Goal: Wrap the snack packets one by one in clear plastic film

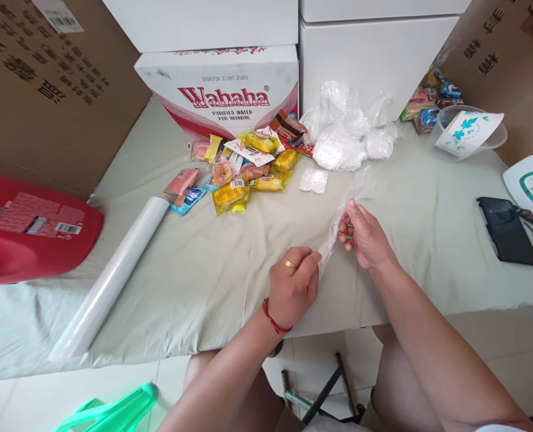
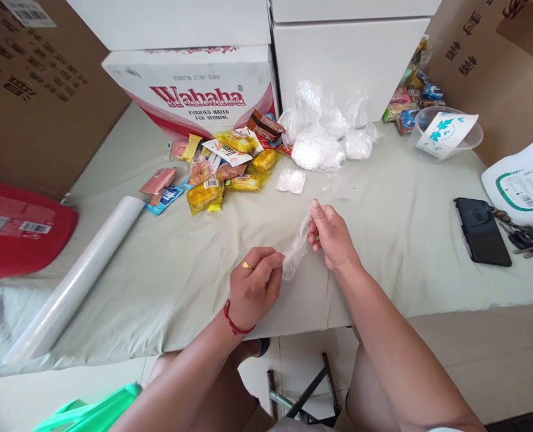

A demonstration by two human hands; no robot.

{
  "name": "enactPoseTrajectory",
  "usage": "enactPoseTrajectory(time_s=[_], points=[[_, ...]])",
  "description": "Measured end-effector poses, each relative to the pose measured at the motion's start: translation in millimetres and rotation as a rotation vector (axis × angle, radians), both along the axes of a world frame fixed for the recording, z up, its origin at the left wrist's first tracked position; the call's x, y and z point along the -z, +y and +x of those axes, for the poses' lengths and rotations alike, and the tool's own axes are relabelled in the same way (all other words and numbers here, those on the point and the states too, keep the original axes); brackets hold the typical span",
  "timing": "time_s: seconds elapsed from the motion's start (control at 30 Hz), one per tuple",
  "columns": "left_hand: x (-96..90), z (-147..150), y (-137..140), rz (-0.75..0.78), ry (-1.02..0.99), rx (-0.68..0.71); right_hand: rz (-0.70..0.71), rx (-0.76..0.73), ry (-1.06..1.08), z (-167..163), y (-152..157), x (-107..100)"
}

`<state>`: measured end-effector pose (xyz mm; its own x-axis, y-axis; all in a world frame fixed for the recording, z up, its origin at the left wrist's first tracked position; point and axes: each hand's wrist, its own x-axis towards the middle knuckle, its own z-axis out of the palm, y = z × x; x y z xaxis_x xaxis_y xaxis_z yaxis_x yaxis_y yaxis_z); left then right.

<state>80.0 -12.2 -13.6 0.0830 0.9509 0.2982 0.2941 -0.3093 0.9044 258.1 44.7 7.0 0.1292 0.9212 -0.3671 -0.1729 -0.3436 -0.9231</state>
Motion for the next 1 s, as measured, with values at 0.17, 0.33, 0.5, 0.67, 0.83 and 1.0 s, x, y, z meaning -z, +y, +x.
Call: enactPoseTrajectory(time_s=[0.17,0.33,0.5,0.67,0.83,1.0], points=[[-6.2,5,-7,-0.056,-0.054,0.251,0.140,0.072,-0.056,3,1,4],[-12.5,1,6,-0.333,-0.308,0.083,0.225,-0.062,-0.242,-7,-7,9],[-1.0,2,25,-0.468,-0.473,-0.020,0.319,-0.287,-0.478,-27,-20,14],[5.4,7,30,-0.445,-0.526,-0.052,0.328,-0.400,-0.515,-34,-21,13],[-0.6,6,35,-0.549,-0.693,-0.073,0.279,-0.397,-0.184,-27,-17,11],[-5.0,5,39,-0.696,-0.853,-0.050,0.244,-0.328,-0.042,-26,-15,14]])
